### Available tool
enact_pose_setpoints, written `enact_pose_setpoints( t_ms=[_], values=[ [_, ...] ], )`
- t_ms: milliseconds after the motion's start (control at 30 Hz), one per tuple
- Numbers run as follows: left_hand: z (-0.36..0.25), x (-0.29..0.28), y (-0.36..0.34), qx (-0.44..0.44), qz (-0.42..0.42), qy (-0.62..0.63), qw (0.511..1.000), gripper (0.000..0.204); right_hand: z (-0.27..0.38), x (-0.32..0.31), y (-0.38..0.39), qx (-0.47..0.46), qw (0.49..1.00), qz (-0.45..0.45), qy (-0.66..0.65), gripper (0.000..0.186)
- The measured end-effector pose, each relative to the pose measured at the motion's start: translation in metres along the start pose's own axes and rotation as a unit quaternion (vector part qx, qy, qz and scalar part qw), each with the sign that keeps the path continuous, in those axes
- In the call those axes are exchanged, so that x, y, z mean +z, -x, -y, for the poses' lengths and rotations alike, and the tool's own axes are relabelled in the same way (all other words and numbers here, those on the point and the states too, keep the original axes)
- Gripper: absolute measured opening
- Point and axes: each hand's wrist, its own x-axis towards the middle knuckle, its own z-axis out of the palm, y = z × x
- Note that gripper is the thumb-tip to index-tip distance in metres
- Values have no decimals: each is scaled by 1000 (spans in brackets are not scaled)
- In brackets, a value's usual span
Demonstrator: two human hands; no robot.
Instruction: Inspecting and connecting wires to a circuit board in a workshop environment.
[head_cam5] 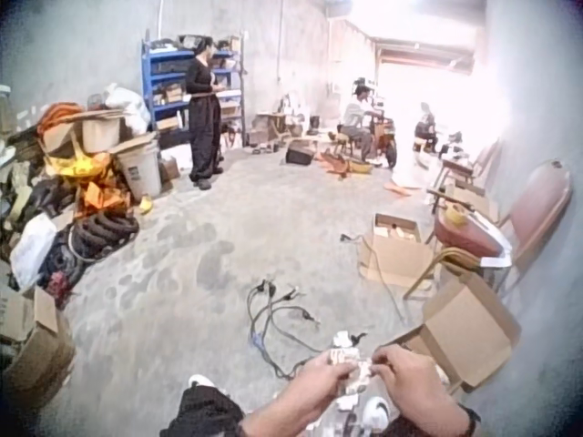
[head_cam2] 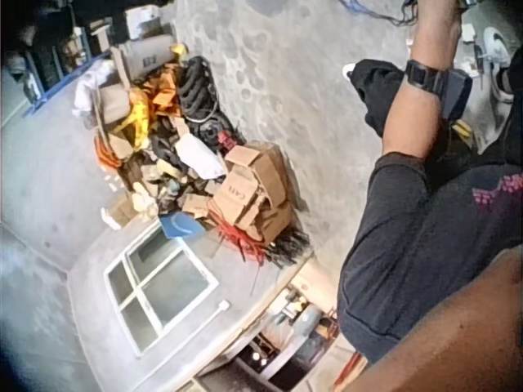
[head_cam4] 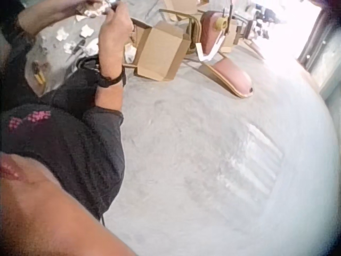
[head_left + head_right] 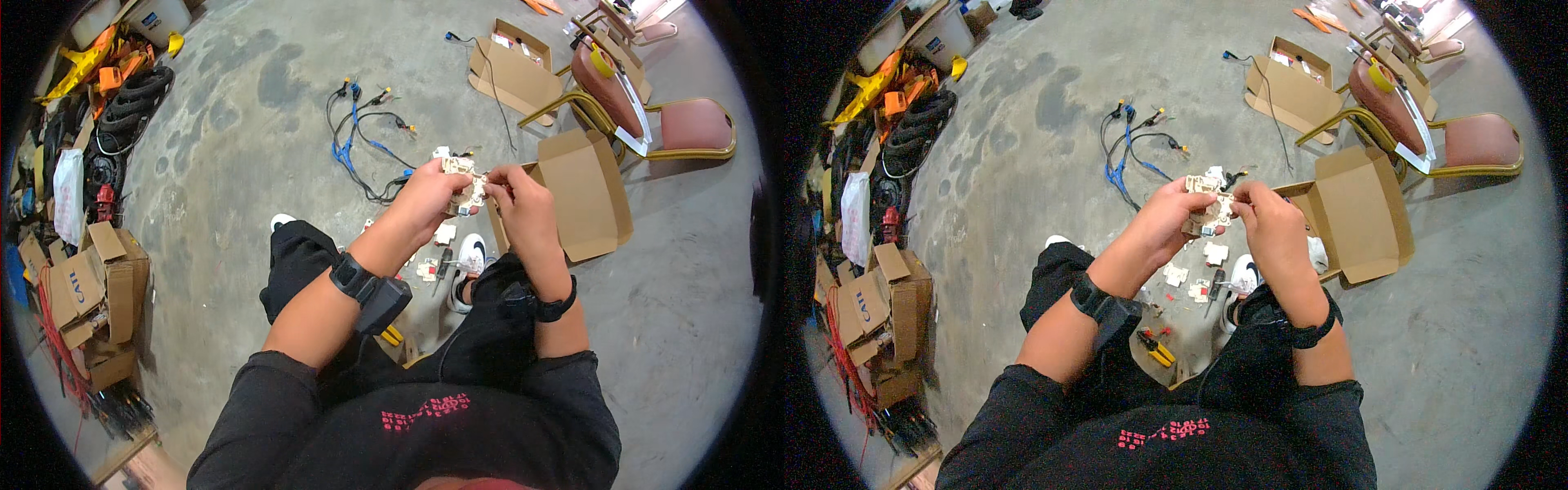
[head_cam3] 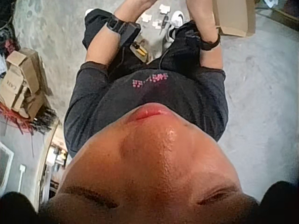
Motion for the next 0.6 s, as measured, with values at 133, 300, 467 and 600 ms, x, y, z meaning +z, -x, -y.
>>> enact_pose_setpoints(
  t_ms=[133,300,467,600],
  values=[
    [-7,4,4,-3,-11,21,1000,23,-6,-1,-1,72,995,9,-67,17],
    [-16,-3,3,1,33,40,999,24,-27,-10,-13,255,900,44,-350,27],
    [-20,-11,-2,2,56,68,996,31,-26,-11,-14,308,787,20,-534,36],
    [-23,-6,4,4,46,64,997,39,-20,-10,-12,252,791,7,-557,43]
  ],
)
